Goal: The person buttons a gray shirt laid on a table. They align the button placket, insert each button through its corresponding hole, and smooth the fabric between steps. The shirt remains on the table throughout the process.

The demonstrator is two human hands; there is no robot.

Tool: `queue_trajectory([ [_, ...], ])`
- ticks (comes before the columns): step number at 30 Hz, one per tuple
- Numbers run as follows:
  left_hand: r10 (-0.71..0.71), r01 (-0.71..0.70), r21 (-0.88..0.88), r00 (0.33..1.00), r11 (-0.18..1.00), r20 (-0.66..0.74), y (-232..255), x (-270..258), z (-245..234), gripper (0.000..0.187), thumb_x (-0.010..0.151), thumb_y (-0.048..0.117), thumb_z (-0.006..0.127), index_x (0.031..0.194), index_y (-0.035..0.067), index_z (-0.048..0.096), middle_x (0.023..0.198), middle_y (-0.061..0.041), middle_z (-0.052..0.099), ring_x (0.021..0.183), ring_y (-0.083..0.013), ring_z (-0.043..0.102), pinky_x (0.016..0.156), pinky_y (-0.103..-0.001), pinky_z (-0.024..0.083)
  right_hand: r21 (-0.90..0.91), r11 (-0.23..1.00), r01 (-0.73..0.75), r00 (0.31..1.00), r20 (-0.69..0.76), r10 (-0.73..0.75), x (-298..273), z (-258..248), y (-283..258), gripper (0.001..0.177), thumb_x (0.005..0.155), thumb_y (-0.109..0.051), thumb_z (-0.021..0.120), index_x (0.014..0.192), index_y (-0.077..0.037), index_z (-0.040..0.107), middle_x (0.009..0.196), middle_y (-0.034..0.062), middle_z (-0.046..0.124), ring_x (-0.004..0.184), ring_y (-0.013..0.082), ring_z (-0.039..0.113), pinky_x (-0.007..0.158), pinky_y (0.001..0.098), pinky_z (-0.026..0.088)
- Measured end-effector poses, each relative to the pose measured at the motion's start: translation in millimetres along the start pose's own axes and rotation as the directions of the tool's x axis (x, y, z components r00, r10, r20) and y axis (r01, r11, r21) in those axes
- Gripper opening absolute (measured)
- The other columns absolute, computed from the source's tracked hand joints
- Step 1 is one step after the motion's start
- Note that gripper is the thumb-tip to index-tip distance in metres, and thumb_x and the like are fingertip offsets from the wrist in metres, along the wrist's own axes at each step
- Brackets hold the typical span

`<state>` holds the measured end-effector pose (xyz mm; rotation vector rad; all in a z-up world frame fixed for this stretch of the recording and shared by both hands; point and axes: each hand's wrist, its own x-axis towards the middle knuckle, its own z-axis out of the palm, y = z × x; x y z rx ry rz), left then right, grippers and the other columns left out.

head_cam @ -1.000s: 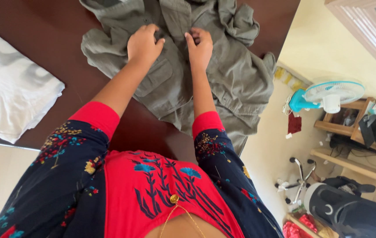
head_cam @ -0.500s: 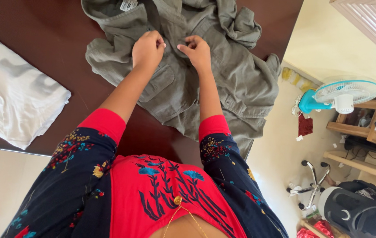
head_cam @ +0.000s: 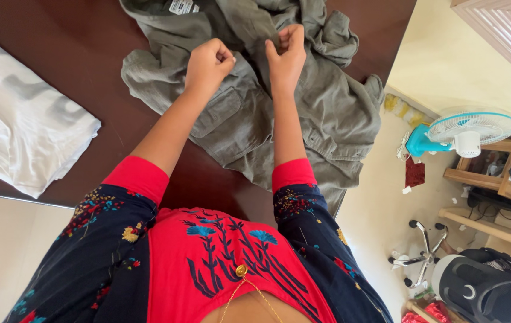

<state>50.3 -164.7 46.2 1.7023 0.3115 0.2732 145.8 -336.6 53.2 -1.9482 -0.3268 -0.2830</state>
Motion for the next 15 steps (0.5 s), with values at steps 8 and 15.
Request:
queue_trajectory([
  [8,-0.039,0.047,-0.151,0.997,0.987,0.06,-3.7,4.7,0.9,0.008,0.088,0.001,0.071,0.085,0.0,0.063,0.074,-0.006,0.071,0.063,-0.0083,0.068,0.059,-0.024,0.052,-0.023,0.995,0.092,0.973,0.215,-0.085,-30.2,24.6,-36.4,0.036,0.083,0.004,0.079,0.106,-0.004,0.052,0.093,0.0074,0.066,0.082,0.0159,0.069,0.075,0.0295,0.059],
  [15,-0.022,0.019,-0.185,1.0,0.983,-0.01,-12.5,0.5,9.7,0.008,0.089,0.001,0.071,0.086,0.0,0.064,0.074,-0.005,0.071,0.065,-0.0087,0.068,0.061,-0.024,0.053,0.033,0.998,0.053,0.965,0.254,-0.06,-38.3,21.7,-29.4,0.032,0.089,0.004,0.075,0.113,-0.004,0.055,0.1,0.007,0.07,0.089,0.0159,0.074,0.08,0.0295,0.061],
])
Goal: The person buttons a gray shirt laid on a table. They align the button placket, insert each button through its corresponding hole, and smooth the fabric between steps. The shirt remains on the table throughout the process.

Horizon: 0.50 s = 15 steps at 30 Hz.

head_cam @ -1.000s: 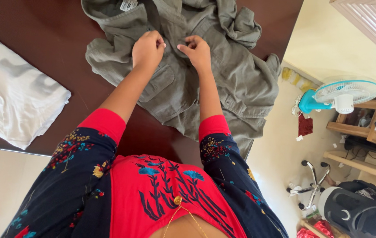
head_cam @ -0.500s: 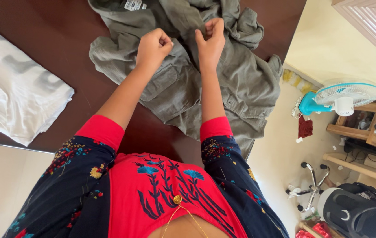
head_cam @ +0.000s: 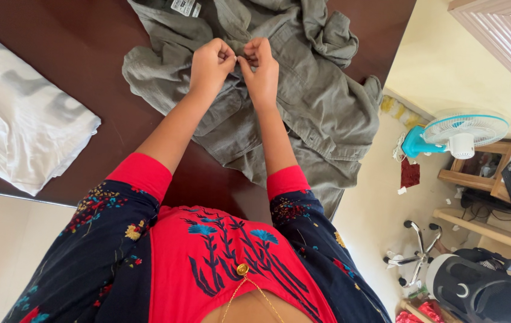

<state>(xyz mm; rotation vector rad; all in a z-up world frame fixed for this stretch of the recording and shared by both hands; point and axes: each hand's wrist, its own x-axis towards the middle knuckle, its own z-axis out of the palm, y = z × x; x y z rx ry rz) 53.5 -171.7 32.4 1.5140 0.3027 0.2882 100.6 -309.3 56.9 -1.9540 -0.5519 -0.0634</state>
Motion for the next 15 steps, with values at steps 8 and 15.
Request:
queue_trajectory([
  [8,0.067,-0.063,0.08,0.997,0.995,-0.041,0.7,0.1,5.7,0.008,0.087,0.001,0.073,0.086,0.0,0.066,0.075,-0.005,0.071,0.065,-0.0099,0.068,0.061,-0.025,0.053,0.049,0.994,-0.099,0.991,-0.088,0.103,-6.8,3.9,7.5,0.03,0.089,0.006,0.074,0.109,-0.004,0.054,0.098,0.0059,0.069,0.088,0.0137,0.071,0.077,0.0279,0.06],
  [15,0.063,-0.06,0.085,0.997,0.995,-0.041,-1.0,0.8,5.0,0.007,0.087,0.001,0.073,0.087,0.0,0.066,0.076,-0.005,0.071,0.067,-0.0109,0.067,0.063,-0.026,0.054,0.118,0.99,-0.082,0.995,-0.042,0.088,-7.7,3.7,14.4,0.031,0.088,0.008,0.074,0.11,-0.003,0.055,0.099,0.0068,0.07,0.09,0.0136,0.071,0.079,0.0274,0.059],
])
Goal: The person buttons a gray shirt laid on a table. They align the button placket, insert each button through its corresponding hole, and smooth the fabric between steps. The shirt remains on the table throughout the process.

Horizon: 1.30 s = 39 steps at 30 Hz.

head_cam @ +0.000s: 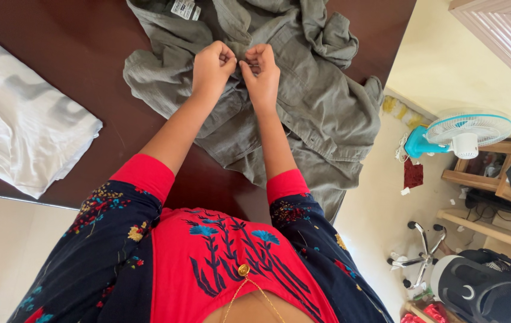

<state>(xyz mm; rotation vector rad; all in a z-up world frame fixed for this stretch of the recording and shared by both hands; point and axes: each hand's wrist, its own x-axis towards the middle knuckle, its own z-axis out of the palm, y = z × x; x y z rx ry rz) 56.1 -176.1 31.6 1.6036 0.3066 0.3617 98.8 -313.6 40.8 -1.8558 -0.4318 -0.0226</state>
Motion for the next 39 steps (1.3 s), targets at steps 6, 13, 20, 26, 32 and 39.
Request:
queue_trajectory([
  [6,-0.046,0.044,-0.031,0.997,0.999,-0.059,-6.6,-5.6,3.4,0.005,0.088,0.003,0.071,0.091,0.0,0.068,0.082,-0.004,0.073,0.07,-0.0104,0.073,0.066,-0.026,0.058,-0.011,1.0,0.013,0.999,0.05,-0.012,-5.9,-4.1,0.8,0.029,0.096,0.009,0.063,0.12,-0.003,0.053,0.102,0.0081,0.07,0.091,0.014,0.07,0.081,0.0278,0.058],
  [13,-0.165,0.165,-0.012,0.98,0.986,-0.107,-7.6,-4.5,11.9,0.019,0.081,0.011,0.083,0.089,-0.001,0.07,0.079,-0.008,0.074,0.071,-0.012,0.069,0.066,-0.027,0.058,-0.1,0.995,0.014,1.0,-0.002,-0.014,-6.4,11.0,-5.7,0.036,0.09,0.004,0.072,0.115,-0.005,0.047,0.097,0.0082,0.066,0.085,0.0184,0.072,0.076,0.0308,0.059],
  [20,-0.125,0.132,0.043,0.983,0.99,-0.134,-15.9,-1.4,10.4,0.015,0.083,0.008,0.078,0.089,-0.002,0.068,0.078,-0.009,0.073,0.071,-0.0137,0.071,0.066,-0.029,0.057,-0.179,0.983,0.042,0.998,-0.036,-0.049,-9.7,23.4,-12.9,0.03,0.092,-0.002,0.073,0.112,-0.005,0.05,0.093,0.0087,0.065,0.081,0.0186,0.071,0.076,0.0312,0.059],
  [26,-0.08,0.087,0.04,0.985,0.995,-0.155,-24.2,1.3,12.0,0.008,0.09,0.003,0.072,0.092,-0.002,0.065,0.079,-0.012,0.073,0.072,-0.0182,0.072,0.068,-0.032,0.057,-0.216,0.976,0.037,0.997,-0.054,-0.05,-5.6,26.4,-20.3,0.031,0.088,-0.002,0.074,0.109,-0.005,0.051,0.09,0.0094,0.065,0.079,0.0206,0.069,0.075,0.0323,0.059],
  [32,-0.039,0.06,0.095,0.978,0.994,-0.207,-33.7,0.2,21.4,0.009,0.088,0.002,0.071,0.095,-0.001,0.065,0.081,-0.013,0.073,0.072,-0.0213,0.072,0.068,-0.034,0.056,-0.262,0.963,0.056,0.997,-0.032,-0.067,1.1,21.9,-20.3,0.029,0.085,0.003,0.068,0.105,-0.007,0.05,0.085,0.0081,0.066,0.078,0.023,0.069,0.073,0.0333,0.058],
  [39,-0.019,0.064,0.173,0.968,0.983,-0.249,-45.8,-0.9,22.7,0.015,0.081,0.008,0.075,0.089,0.001,0.064,0.075,-0.014,0.067,0.067,-0.0268,0.065,0.067,-0.037,0.054,-0.356,0.917,0.178,0.983,0.014,-0.185,-0.7,20.4,-12.5,0.029,0.081,0.003,0.069,0.098,-0.008,0.048,0.083,0.0116,0.06,0.077,0.0341,0.063,0.067,0.0421,0.051],
])
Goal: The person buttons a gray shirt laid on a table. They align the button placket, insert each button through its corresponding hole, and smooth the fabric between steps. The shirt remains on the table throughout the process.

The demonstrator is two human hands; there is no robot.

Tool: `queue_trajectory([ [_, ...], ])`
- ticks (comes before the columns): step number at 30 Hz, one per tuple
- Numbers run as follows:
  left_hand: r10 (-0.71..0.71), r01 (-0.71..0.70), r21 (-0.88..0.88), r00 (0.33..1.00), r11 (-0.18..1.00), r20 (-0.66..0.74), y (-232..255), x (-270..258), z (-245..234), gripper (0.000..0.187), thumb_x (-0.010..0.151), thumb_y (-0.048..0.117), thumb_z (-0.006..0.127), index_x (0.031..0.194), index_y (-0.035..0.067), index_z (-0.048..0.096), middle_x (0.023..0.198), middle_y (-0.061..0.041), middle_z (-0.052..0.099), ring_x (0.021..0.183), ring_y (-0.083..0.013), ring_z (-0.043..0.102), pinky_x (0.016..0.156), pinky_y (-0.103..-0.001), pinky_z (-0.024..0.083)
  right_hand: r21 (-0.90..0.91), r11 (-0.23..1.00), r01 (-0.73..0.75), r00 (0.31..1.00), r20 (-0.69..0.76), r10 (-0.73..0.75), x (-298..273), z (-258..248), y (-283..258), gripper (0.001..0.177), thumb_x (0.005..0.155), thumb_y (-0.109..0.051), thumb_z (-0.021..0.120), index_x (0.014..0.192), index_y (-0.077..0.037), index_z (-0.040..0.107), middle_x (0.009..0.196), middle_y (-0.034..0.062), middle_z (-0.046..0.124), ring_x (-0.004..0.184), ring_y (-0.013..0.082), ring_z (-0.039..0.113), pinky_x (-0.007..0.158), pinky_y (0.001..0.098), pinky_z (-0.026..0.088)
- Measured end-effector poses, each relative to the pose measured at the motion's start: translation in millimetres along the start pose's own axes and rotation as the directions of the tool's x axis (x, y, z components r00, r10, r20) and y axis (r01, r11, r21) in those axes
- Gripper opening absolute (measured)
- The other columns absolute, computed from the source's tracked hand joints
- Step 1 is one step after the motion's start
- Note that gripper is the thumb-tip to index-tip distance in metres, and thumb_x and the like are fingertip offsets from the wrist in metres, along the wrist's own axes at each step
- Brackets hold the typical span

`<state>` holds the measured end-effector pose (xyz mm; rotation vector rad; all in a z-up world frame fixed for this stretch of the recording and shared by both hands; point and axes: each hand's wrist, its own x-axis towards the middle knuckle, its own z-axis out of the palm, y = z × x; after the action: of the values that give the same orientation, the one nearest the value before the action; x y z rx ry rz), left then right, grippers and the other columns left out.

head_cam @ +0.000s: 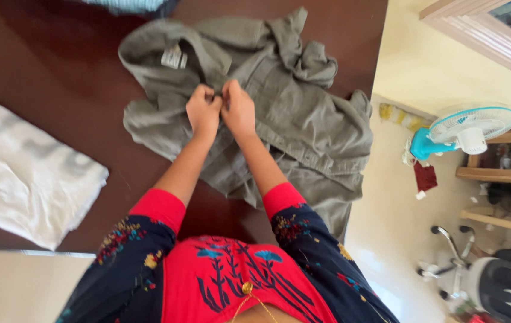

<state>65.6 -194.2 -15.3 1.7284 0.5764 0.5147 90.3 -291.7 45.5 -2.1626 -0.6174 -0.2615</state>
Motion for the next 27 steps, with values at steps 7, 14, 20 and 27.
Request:
queue_trajectory([
  [7,0.069,-0.078,0.094,0.993,0.993,0.094,9.8,8.9,-9.1,0.018,0.077,0.009,0.077,0.086,0.004,0.062,0.075,-0.012,0.067,0.068,-0.0244,0.066,0.068,-0.036,0.053,0.105,0.994,-0.014,0.999,-0.031,0.017,0.5,-12.8,-10.8,0.028,0.083,0.003,0.064,0.107,-0.008,0.055,0.093,0.0118,0.068,0.088,0.0335,0.07,0.075,0.0399,0.055],
  [14,-0.001,-0.005,0.024,0.971,1.0,0.238,35.5,7.6,-20.6,0.051,0.077,-0.001,0.073,0.12,0.011,0.047,0.077,-0.003,0.065,0.066,-0.0158,0.065,0.066,-0.031,0.052,0.11,0.992,-0.055,0.994,0.095,0.044,2.2,-24.3,-1.8,0.031,0.084,0.003,0.064,0.11,-0.008,0.052,0.094,0.0098,0.071,0.087,0.0315,0.071,0.072,0.039,0.055],
  [20,0.053,-0.074,0.069,0.965,0.995,0.257,44.9,7.8,-28.8,0.05,0.077,-0.001,0.073,0.118,0.01,0.046,0.077,-0.001,0.063,0.066,-0.0144,0.062,0.066,-0.03,0.051,0.106,0.983,-0.148,0.989,0.043,0.145,2.8,-3.6,7.8,0.026,0.085,0.006,0.059,0.105,-0.01,0.051,0.09,0.0089,0.07,0.085,0.0291,0.072,0.072,0.0387,0.056],
  [27,0.067,-0.079,0.031,0.957,0.996,0.282,35.5,11.4,-29.4,0.045,0.08,-0.002,0.074,0.114,0.009,0.047,0.082,-0.002,0.06,0.068,-0.0137,0.059,0.068,-0.029,0.051,0.209,0.934,-0.291,0.954,0.135,0.267,17.4,-11.0,10.9,0.025,0.082,0.003,0.062,0.101,-0.008,0.05,0.082,0.0115,0.07,0.08,0.0356,0.07,0.068,0.0438,0.053],
])
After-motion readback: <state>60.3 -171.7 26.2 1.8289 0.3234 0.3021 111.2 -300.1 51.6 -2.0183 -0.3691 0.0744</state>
